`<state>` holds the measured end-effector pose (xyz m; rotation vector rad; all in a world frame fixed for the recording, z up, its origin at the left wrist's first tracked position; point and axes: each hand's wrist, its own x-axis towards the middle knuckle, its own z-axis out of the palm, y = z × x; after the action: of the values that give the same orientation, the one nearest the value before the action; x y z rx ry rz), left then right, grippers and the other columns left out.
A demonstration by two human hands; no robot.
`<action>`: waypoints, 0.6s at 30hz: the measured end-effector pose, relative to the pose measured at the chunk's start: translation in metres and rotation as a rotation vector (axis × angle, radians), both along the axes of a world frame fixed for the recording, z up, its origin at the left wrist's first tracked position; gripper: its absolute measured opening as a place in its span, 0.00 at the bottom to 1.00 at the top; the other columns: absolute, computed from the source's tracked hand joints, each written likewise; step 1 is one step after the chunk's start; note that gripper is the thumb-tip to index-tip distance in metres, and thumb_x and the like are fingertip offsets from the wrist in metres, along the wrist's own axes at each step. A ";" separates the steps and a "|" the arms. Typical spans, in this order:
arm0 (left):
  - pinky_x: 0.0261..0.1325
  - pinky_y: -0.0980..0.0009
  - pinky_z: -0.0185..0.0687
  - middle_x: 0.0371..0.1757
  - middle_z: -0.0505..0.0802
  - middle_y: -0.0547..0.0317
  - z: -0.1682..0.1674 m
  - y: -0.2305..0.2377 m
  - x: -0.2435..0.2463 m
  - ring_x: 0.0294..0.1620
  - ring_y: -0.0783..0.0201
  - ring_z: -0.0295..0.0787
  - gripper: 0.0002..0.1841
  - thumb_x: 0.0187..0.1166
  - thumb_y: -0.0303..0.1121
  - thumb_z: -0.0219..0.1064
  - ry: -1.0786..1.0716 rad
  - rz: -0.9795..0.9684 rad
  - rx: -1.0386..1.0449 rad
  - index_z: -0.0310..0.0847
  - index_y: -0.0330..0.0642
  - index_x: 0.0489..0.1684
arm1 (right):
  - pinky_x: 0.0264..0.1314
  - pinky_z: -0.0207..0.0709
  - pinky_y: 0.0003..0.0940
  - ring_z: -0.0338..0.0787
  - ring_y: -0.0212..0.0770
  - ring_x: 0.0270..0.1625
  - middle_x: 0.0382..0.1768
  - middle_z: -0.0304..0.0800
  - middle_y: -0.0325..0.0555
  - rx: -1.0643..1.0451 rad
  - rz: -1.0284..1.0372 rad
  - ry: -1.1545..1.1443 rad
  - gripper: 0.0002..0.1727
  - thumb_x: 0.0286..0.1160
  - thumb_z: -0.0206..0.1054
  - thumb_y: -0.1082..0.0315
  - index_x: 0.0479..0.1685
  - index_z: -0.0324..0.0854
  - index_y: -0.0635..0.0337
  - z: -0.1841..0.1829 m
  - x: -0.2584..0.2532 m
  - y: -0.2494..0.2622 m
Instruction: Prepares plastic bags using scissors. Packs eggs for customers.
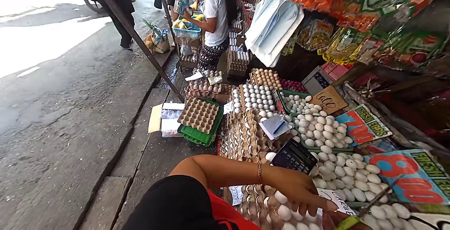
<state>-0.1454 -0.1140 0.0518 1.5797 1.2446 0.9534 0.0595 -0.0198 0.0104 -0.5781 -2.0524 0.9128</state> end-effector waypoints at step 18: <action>0.53 0.67 0.88 0.50 0.93 0.47 -0.030 0.024 0.004 0.44 0.64 0.92 0.20 0.82 0.18 0.56 -0.585 0.088 -0.156 0.74 0.28 0.73 | 0.62 0.84 0.18 0.89 0.19 0.53 0.48 0.92 0.34 0.047 0.003 0.059 0.22 0.65 0.79 0.68 0.54 0.77 0.68 -0.020 0.024 -0.043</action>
<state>-0.1411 -0.0896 0.0218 1.0223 0.9468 1.2307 0.0834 -0.0626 -0.0096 -0.5166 -2.0169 0.8707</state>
